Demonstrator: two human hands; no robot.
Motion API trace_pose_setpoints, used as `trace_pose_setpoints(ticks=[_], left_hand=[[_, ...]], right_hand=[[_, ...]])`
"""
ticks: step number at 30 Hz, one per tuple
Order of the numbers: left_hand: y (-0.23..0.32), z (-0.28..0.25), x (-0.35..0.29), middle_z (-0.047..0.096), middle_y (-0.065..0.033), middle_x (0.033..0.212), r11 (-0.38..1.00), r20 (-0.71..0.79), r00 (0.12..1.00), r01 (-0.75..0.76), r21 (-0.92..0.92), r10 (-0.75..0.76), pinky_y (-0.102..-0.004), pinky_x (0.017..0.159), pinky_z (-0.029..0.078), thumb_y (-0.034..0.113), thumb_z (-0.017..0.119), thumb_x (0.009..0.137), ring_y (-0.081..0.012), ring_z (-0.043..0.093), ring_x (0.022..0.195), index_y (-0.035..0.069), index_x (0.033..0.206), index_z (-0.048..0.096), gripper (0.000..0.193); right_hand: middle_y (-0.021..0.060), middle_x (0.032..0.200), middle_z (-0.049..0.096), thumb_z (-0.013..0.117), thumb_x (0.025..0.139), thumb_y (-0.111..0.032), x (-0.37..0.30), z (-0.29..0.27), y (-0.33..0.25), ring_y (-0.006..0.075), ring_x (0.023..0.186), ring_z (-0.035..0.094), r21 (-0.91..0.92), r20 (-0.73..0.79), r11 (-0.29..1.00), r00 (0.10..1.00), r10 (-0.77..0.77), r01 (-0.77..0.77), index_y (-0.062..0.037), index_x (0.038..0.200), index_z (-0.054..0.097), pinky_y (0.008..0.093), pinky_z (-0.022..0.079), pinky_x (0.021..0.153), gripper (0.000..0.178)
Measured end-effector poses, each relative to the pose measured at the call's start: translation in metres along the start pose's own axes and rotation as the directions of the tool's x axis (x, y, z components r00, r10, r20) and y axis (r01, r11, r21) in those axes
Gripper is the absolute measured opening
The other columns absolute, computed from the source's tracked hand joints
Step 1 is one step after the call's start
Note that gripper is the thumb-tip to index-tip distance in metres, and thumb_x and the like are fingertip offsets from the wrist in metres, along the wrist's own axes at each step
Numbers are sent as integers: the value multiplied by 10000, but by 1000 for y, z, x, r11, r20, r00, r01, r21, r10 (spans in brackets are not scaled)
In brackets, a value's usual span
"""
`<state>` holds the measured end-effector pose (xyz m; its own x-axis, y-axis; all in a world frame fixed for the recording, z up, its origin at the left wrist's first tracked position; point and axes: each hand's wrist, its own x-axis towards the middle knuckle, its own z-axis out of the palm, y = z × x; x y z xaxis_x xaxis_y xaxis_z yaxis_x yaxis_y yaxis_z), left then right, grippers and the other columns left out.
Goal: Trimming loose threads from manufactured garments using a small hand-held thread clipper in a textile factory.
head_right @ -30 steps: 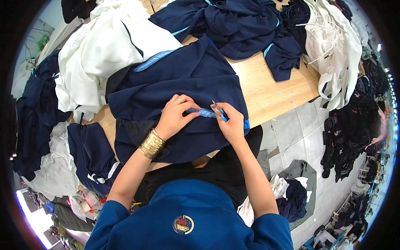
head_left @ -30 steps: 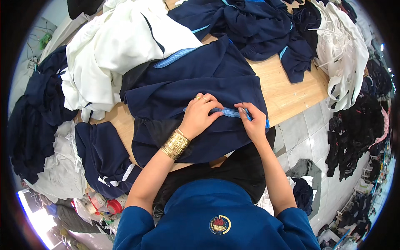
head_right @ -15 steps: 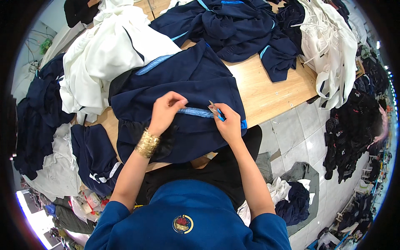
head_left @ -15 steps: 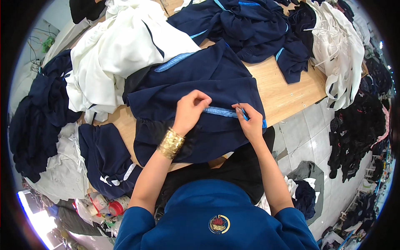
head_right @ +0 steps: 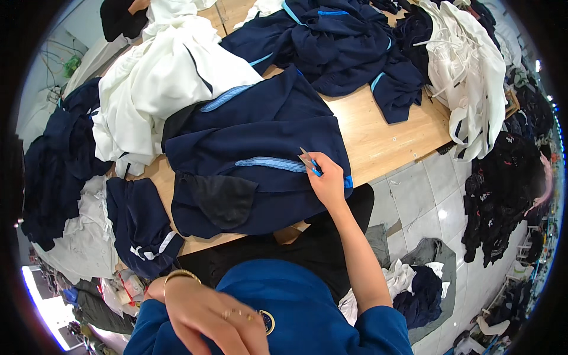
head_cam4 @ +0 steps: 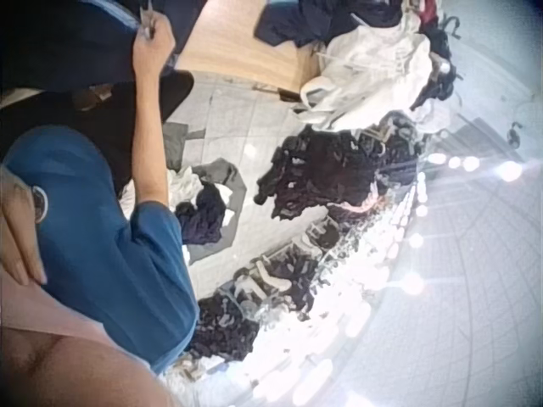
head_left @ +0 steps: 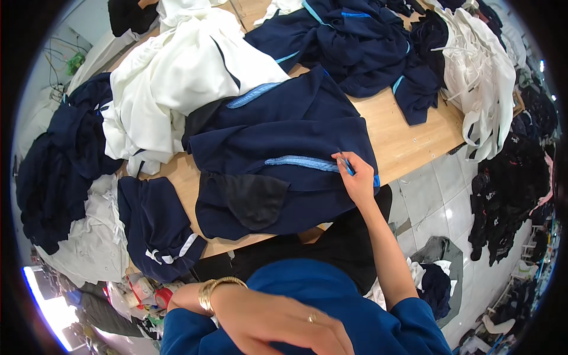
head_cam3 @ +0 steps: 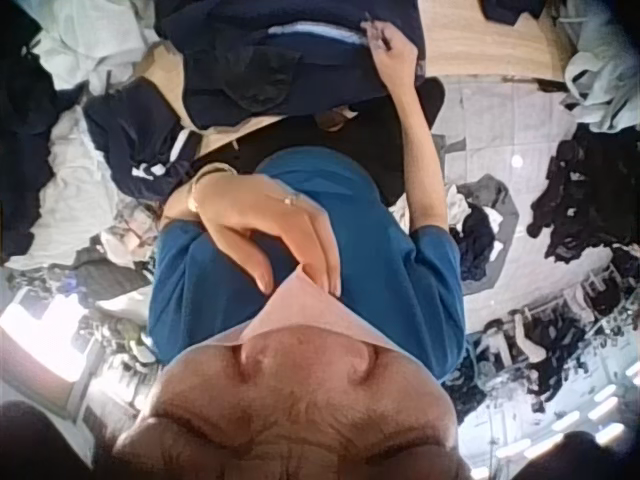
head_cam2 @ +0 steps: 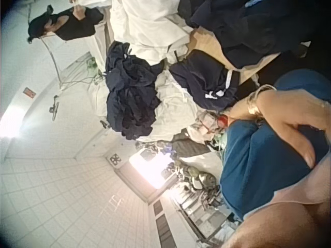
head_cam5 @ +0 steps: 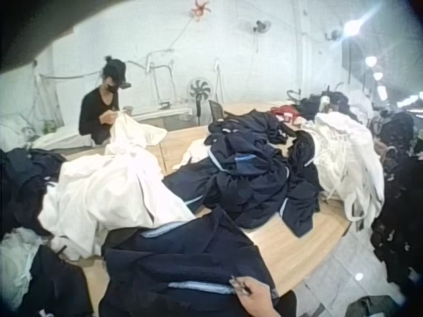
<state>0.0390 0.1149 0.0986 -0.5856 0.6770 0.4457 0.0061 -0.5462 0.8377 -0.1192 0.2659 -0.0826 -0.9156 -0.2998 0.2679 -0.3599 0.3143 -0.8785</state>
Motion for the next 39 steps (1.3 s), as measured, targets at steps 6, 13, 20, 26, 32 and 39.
trace_pose_setpoints(ticks=[6,13,20,26,32,39], left_hand=[[-11,21,5,623,-135,921,927,-390,892,-321,-192,228,-278,678,475,92,558,889,-230,603,794,13,911,600,91],[10,4,14,624,-142,906,980,-133,978,-174,-99,160,-295,688,495,91,627,836,-270,607,758,-7,933,599,140],[23,-13,-39,629,-135,924,764,-476,846,138,630,239,-314,673,473,109,660,783,-246,600,809,49,844,610,99],[-20,-59,-104,384,-55,1365,-253,-744,666,730,635,57,-450,1043,260,96,729,648,-303,330,1266,173,1100,595,478],[-47,-87,-118,575,7,1098,-314,-678,710,698,643,191,-408,939,277,170,659,738,-214,490,1083,135,751,601,69],[-25,-80,-109,511,-12,1224,-221,-735,658,751,622,166,-397,956,273,124,665,716,-243,450,1144,114,862,587,166]], right_hand=[[53,731,598,574,846,-54,-3,1,5,76,653,527,-21,-21,1000,1000,-10,10,-19,908,632,218,425,617,92],[13,731,588,553,886,-99,0,3,16,63,639,492,-4,-41,998,997,-69,69,-14,933,638,213,414,615,129],[-11,728,582,568,880,-119,-6,-86,-7,50,627,476,96,-170,980,967,191,-177,-22,942,656,202,393,583,144],[7,679,576,643,826,-171,-47,-112,25,67,615,502,51,-93,903,898,430,-427,9,893,642,218,416,601,192],[13,662,573,677,787,-175,-54,-84,24,76,654,509,-30,-31,911,911,411,-412,9,866,631,222,415,637,205],[53,745,642,656,797,-168,-55,-96,35,86,707,555,193,-29,851,864,502,-488,10,856,635,246,434,665,189]])
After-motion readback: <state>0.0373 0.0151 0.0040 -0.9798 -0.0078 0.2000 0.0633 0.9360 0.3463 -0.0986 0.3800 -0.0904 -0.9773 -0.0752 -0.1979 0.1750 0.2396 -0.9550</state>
